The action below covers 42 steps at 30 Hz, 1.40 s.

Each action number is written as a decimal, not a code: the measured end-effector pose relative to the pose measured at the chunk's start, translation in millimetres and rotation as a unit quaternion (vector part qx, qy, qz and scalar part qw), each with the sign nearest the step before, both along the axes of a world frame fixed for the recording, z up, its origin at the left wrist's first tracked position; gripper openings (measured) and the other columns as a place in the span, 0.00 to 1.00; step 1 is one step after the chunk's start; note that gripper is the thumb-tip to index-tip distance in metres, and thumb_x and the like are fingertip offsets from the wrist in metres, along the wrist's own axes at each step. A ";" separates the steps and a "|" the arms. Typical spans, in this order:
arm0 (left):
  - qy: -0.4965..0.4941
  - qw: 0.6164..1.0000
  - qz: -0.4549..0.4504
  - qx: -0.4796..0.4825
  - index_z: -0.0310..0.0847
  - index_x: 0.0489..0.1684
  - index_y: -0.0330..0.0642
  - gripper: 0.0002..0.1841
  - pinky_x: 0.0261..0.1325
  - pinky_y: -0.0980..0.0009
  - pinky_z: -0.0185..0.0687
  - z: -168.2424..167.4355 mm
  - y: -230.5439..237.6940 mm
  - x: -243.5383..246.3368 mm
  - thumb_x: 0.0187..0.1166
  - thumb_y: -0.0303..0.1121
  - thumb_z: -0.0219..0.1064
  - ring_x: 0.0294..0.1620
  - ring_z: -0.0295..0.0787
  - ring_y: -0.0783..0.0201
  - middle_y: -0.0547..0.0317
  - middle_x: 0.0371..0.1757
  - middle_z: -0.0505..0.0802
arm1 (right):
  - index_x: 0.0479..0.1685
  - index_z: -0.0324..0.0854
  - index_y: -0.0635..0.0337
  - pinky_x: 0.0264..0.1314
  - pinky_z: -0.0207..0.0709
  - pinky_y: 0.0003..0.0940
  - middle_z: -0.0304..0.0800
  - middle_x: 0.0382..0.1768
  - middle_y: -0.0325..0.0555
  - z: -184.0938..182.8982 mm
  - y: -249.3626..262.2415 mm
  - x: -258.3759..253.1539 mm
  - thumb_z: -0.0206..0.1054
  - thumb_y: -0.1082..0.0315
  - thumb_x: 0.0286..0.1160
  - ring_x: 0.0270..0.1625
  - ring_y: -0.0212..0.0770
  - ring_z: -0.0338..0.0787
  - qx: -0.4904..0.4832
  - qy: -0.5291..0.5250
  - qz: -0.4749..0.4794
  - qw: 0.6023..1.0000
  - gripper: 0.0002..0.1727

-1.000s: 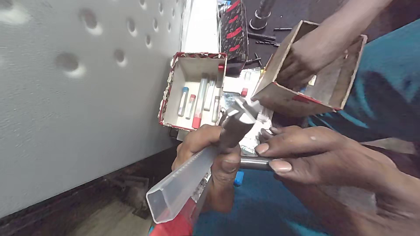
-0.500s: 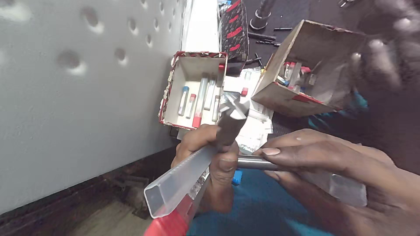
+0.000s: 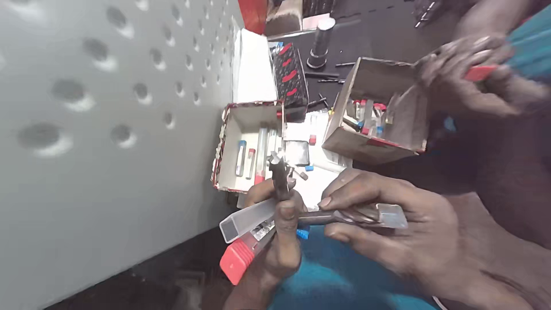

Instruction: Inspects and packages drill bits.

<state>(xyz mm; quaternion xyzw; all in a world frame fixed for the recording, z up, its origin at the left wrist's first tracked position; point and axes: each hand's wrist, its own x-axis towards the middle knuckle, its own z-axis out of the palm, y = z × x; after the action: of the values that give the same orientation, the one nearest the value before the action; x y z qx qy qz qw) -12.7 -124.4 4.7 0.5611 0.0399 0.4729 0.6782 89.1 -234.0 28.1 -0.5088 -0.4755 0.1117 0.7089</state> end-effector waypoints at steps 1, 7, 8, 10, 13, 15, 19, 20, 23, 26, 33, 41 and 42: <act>-0.004 1.000 -0.005 -0.001 0.82 0.60 0.49 0.13 0.42 0.83 0.86 -0.6 -1.4 2.1 0.87 0.42 0.63 0.33 0.88 0.81 0.71 0.36 0.93 | 0.45 0.86 0.57 0.45 0.82 0.09 0.92 0.41 0.33 0.7 1.8 -0.8 0.79 0.60 0.73 0.43 0.18 0.88 0.009 -0.005 -0.010 1.000 0.12; -0.011 0.999 -0.039 0.001 0.85 0.58 0.47 0.12 0.46 0.87 0.82 4.2 -7.8 11.7 0.87 0.40 0.63 0.39 0.86 0.85 0.73 0.41 0.93 | 0.40 0.85 0.61 0.46 0.84 0.12 0.91 0.37 0.37 6.4 3.1 -1.1 0.81 0.62 0.70 0.43 0.21 0.89 0.030 -0.056 -0.060 0.996 0.13; -0.010 0.999 -0.047 0.005 0.84 0.60 0.48 0.12 0.48 0.87 0.82 2.4 -8.6 11.6 0.87 0.40 0.63 0.41 0.86 0.85 0.73 0.43 0.93 | 0.40 0.85 0.61 0.46 0.83 0.12 0.91 0.37 0.37 6.8 2.4 -1.0 0.81 0.62 0.70 0.43 0.21 0.89 0.030 -0.060 -0.064 0.996 0.13; -0.007 0.999 -0.049 0.017 0.84 0.62 0.49 0.13 0.52 0.87 0.82 0.2 -10.1 11.4 0.88 0.40 0.62 0.45 0.87 0.85 0.74 0.46 0.93 | 0.39 0.84 0.61 0.46 0.83 0.12 0.90 0.36 0.37 7.4 1.0 -0.4 0.80 0.62 0.71 0.42 0.20 0.88 0.029 -0.063 -0.069 0.995 0.13; -0.010 0.998 -0.050 0.026 0.84 0.62 0.48 0.12 0.52 0.87 0.82 1.2 -10.7 13.2 0.87 0.39 0.62 0.45 0.87 0.86 0.75 0.46 0.93 | 0.39 0.84 0.61 0.45 0.82 0.11 0.89 0.35 0.37 7.4 -0.8 0.3 0.80 0.61 0.71 0.41 0.20 0.88 0.027 -0.064 -0.074 0.995 0.13; -0.014 0.998 -0.053 0.027 0.84 0.62 0.48 0.12 0.53 0.87 0.82 1.1 -10.9 14.0 0.87 0.38 0.63 0.45 0.87 0.86 0.74 0.46 0.93 | 0.39 0.85 0.61 0.45 0.82 0.11 0.90 0.36 0.37 7.3 -1.7 0.3 0.80 0.61 0.71 0.42 0.20 0.88 0.027 -0.063 -0.073 0.995 0.13; -0.016 0.998 -0.053 0.021 0.84 0.61 0.47 0.12 0.53 0.87 0.82 2.2 -11.3 14.0 0.86 0.38 0.64 0.46 0.88 0.85 0.73 0.47 0.93 | 0.39 0.84 0.61 0.44 0.82 0.11 0.90 0.36 0.38 8.0 -2.1 0.8 0.79 0.61 0.73 0.42 0.20 0.88 0.029 -0.071 -0.073 0.994 0.13; -0.014 0.998 -0.051 0.021 0.85 0.61 0.47 0.12 0.53 0.87 0.83 2.0 -11.2 13.8 0.86 0.38 0.64 0.46 0.88 0.85 0.73 0.47 0.93 | 0.39 0.84 0.61 0.44 0.82 0.12 0.90 0.36 0.38 8.0 -2.1 0.8 0.79 0.61 0.73 0.42 0.20 0.88 0.029 -0.073 -0.075 0.994 0.13; -0.014 0.998 -0.056 0.021 0.84 0.62 0.48 0.13 0.52 0.87 0.83 2.1 -11.0 13.8 0.87 0.39 0.64 0.45 0.87 0.85 0.73 0.46 0.93 | 0.39 0.84 0.61 0.44 0.82 0.12 0.90 0.36 0.38 8.5 -2.6 1.1 0.79 0.61 0.72 0.42 0.21 0.88 0.028 -0.078 -0.076 0.994 0.13; -0.019 0.998 -0.056 0.022 0.84 0.62 0.48 0.13 0.53 0.87 0.83 2.5 -10.9 14.4 0.86 0.39 0.65 0.46 0.87 0.85 0.74 0.47 0.93 | 0.39 0.84 0.61 0.44 0.82 0.11 0.89 0.36 0.38 8.9 -2.8 1.4 0.79 0.61 0.73 0.42 0.20 0.88 0.026 -0.079 -0.073 0.994 0.13; -0.022 0.998 -0.049 0.015 0.84 0.62 0.46 0.13 0.50 0.85 0.84 1.3 -11.5 14.4 0.87 0.38 0.64 0.42 0.89 0.83 0.71 0.44 0.94 | 0.39 0.84 0.61 0.46 0.83 0.13 0.90 0.37 0.39 9.9 -3.3 2.1 0.79 0.61 0.72 0.43 0.21 0.88 0.023 -0.075 -0.073 0.994 0.13; -0.019 0.991 -0.106 -0.073 0.83 0.54 0.48 0.13 0.30 0.77 0.84 -8.6 11.1 -0.3 0.86 0.45 0.64 0.22 0.84 0.74 0.67 0.24 0.89 | 0.44 0.83 0.56 0.36 0.89 0.18 0.93 0.34 0.30 -8.1 -57.3 32.1 0.66 0.58 0.85 0.34 0.23 0.91 -0.163 0.035 -0.021 0.986 0.10; -0.017 0.988 -0.127 -0.087 0.83 0.55 0.49 0.13 0.31 0.77 0.84 -9.3 13.3 -3.4 0.85 0.46 0.64 0.22 0.84 0.74 0.67 0.24 0.88 | 0.43 0.83 0.54 0.32 0.88 0.18 0.92 0.31 0.30 -17.9 -67.6 35.1 0.67 0.59 0.84 0.30 0.24 0.91 -0.204 0.059 -0.031 0.977 0.08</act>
<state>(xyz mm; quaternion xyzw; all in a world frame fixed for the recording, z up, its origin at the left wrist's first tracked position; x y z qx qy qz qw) -16.1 -111.1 -4.6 0.4925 -0.0023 0.3875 0.7793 124.2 -301.7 10.1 -0.6499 -0.3838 0.2139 0.6202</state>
